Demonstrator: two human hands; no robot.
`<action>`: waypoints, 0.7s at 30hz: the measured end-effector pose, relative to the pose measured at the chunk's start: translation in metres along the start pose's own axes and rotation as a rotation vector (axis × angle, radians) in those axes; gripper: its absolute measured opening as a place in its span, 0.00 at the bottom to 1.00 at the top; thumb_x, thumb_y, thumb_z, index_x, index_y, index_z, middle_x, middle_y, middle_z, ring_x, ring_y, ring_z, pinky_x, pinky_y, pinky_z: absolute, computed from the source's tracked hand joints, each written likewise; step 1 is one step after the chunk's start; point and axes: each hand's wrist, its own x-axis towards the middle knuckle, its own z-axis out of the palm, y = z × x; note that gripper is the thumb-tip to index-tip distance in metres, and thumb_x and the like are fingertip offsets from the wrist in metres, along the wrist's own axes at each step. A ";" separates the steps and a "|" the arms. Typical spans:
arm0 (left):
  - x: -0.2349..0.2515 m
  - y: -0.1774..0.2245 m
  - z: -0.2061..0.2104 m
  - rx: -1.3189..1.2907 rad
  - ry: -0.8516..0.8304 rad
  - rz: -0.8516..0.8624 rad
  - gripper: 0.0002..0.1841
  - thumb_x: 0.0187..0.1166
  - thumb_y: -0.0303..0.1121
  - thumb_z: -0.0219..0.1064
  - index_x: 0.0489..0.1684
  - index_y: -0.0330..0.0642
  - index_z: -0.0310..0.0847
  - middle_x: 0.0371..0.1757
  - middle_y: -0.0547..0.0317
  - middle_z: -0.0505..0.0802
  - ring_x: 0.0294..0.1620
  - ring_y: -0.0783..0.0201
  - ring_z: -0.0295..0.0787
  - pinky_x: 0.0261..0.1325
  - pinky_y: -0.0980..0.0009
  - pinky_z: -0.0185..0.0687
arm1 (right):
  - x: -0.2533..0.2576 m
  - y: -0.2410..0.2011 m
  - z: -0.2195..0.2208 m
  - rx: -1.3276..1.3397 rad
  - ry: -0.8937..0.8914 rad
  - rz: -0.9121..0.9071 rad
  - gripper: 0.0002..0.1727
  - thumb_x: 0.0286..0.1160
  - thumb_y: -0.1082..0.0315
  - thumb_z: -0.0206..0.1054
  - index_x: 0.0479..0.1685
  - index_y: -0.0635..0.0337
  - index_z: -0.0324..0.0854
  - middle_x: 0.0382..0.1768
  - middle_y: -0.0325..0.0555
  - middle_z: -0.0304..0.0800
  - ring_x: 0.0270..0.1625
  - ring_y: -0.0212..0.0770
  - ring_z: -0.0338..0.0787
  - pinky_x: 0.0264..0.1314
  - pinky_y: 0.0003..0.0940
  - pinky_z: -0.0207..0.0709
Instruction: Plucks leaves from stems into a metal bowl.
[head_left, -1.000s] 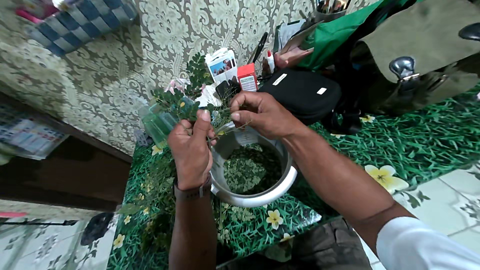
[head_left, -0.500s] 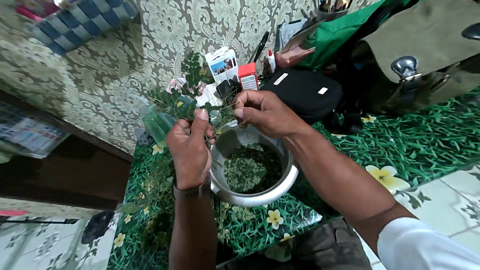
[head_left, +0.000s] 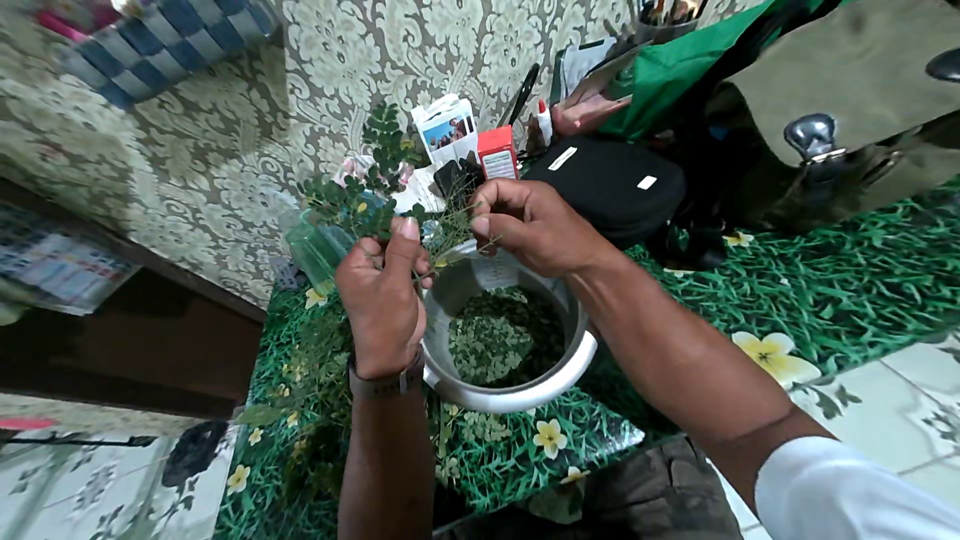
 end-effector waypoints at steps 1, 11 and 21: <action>0.000 0.000 0.000 -0.008 0.005 0.001 0.08 0.85 0.37 0.68 0.33 0.52 0.79 0.25 0.70 0.86 0.23 0.75 0.84 0.28 0.78 0.86 | 0.000 0.000 0.000 0.005 -0.017 0.008 0.04 0.77 0.67 0.65 0.43 0.56 0.80 0.32 0.36 0.83 0.28 0.28 0.80 0.31 0.24 0.78; -0.002 -0.003 0.005 -0.015 -0.004 -0.010 0.08 0.84 0.38 0.70 0.33 0.52 0.80 0.26 0.69 0.86 0.24 0.75 0.84 0.29 0.79 0.85 | 0.001 0.002 0.002 -0.110 -0.051 -0.020 0.03 0.78 0.70 0.63 0.37 0.57 0.81 0.35 0.38 0.84 0.29 0.28 0.80 0.30 0.24 0.78; -0.003 -0.003 0.006 -0.005 -0.032 -0.038 0.09 0.83 0.39 0.71 0.32 0.52 0.80 0.27 0.68 0.86 0.25 0.74 0.84 0.30 0.78 0.86 | 0.000 0.001 0.006 -0.089 -0.025 -0.031 0.02 0.77 0.70 0.67 0.42 0.58 0.81 0.30 0.36 0.82 0.27 0.27 0.80 0.29 0.23 0.78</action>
